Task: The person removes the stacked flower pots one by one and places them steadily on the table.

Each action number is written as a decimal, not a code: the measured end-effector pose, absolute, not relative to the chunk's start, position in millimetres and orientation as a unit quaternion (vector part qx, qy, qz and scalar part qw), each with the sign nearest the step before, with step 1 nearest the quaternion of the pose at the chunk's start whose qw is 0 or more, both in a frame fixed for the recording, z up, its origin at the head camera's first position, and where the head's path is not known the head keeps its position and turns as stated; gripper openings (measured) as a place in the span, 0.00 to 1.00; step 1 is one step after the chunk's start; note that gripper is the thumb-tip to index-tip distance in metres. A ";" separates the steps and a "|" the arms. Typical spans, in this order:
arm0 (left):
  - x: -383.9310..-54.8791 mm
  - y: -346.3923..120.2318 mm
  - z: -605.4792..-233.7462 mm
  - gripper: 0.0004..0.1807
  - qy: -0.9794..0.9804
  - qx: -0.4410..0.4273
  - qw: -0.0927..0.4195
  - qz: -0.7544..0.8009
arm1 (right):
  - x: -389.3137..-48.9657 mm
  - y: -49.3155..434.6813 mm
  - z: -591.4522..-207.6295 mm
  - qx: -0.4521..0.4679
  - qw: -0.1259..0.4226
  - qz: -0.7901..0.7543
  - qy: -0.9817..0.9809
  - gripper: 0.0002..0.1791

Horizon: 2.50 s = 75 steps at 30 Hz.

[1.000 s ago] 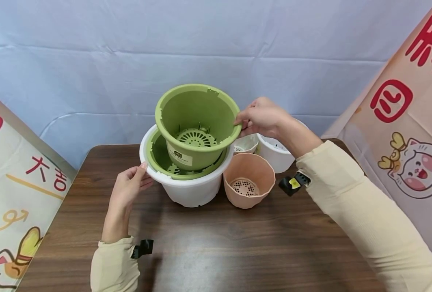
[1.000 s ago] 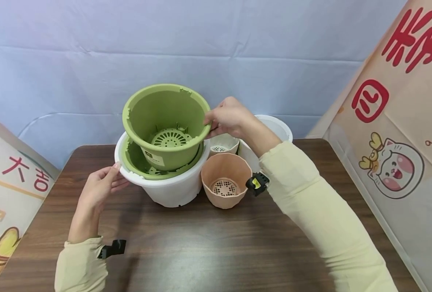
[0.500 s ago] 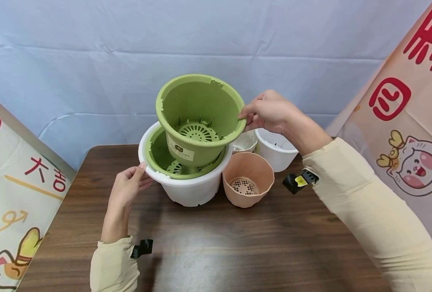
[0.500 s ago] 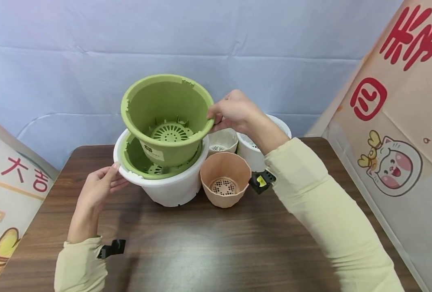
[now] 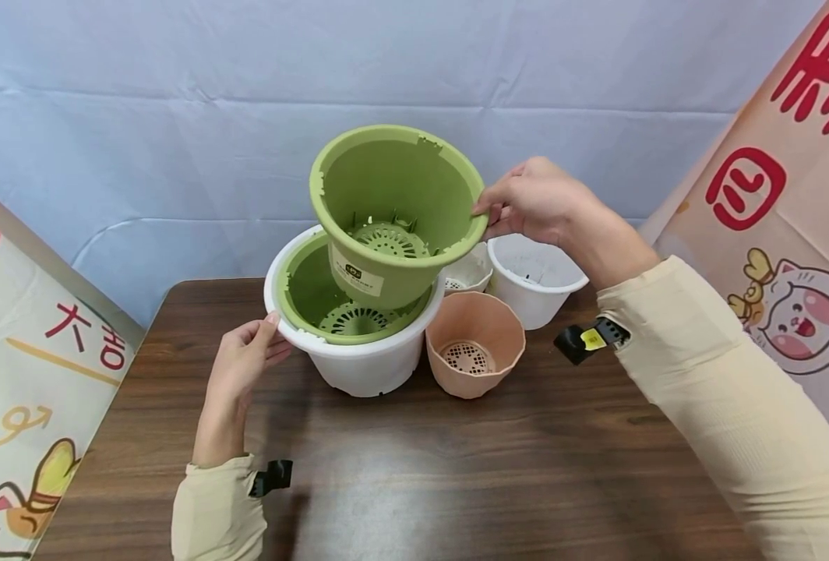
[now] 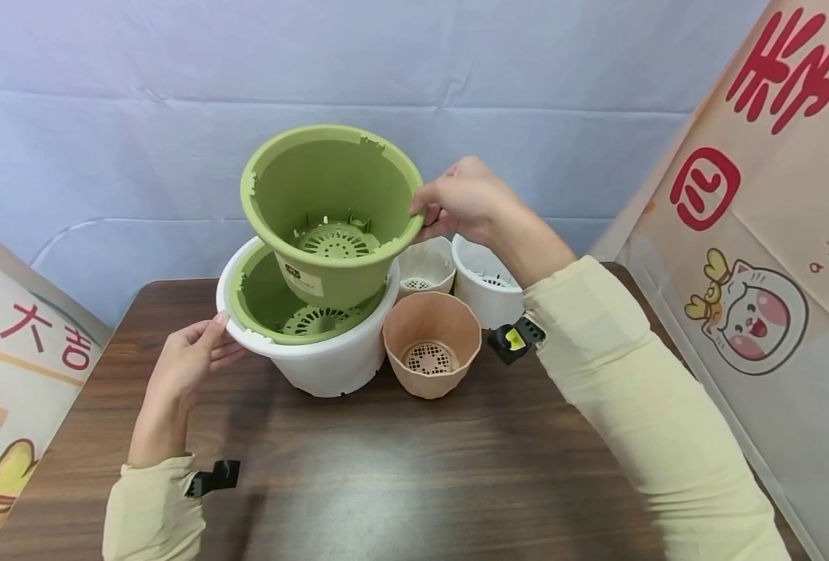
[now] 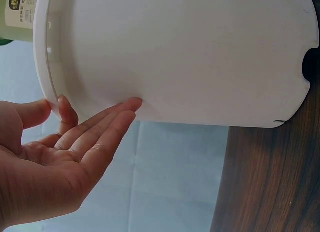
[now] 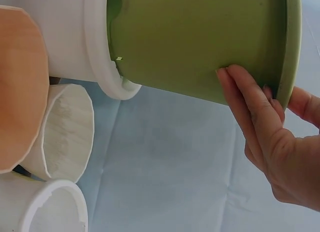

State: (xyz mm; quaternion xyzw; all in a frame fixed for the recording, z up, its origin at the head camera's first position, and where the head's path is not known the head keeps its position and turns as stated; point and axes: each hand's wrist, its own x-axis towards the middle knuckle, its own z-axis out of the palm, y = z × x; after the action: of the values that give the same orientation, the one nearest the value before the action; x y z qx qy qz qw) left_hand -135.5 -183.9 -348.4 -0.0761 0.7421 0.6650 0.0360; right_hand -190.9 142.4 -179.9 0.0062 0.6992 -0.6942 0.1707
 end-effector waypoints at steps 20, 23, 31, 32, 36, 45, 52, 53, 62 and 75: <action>-135.4 -186.3 -350.1 0.26 0.753 -0.078 0.037 0.652 | -194.1 190.6 -175.3 0.032 0.116 -0.743 0.658 0.08; -135.5 -186.0 -350.2 0.26 0.752 -0.078 0.035 0.653 | -195.7 201.1 -176.4 0.047 0.111 -0.748 0.652 0.09; -135.3 -186.3 -350.0 0.26 0.750 -0.079 0.035 0.655 | -199.2 227.7 -182.8 0.074 0.102 -0.757 0.641 0.09; -135.2 -186.3 -350.0 0.26 0.750 -0.078 0.035 0.656 | -199.5 230.7 -183.9 0.075 0.101 -0.759 0.639 0.09; -134.8 -186.3 -350.1 0.25 0.746 -0.079 0.034 0.660 | -199.8 242.1 -187.6 0.077 0.100 -0.763 0.634 0.11; -133.9 -186.9 -349.4 0.26 0.745 -0.078 0.034 0.662 | -197.7 260.1 -192.0 0.093 0.102 -0.753 0.643 0.13; -133.9 -186.6 -349.9 0.25 0.748 -0.075 0.035 0.659 | -194.0 269.7 -196.6 0.092 0.109 -0.737 0.660 0.12; -134.1 -186.7 -349.9 0.25 0.746 -0.075 0.034 0.660 | -193.1 270.7 -197.3 0.092 0.108 -0.735 0.662 0.12; -134.3 -186.8 -349.4 0.26 0.745 -0.075 0.038 0.662 | -186.5 276.1 -204.5 0.088 0.118 -0.721 0.678 0.11; -133.7 -186.9 -348.9 0.25 0.735 -0.078 0.036 0.672 | -179.0 289.4 -212.2 0.090 0.110 -0.713 0.687 0.19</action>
State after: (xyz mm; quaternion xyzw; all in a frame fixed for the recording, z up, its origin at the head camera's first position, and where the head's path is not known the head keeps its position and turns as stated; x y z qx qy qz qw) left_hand -133.7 -186.9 -348.9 -0.0776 0.7352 0.6724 0.0363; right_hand -179.0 289.4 -212.2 0.0898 0.6866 -0.7130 0.1099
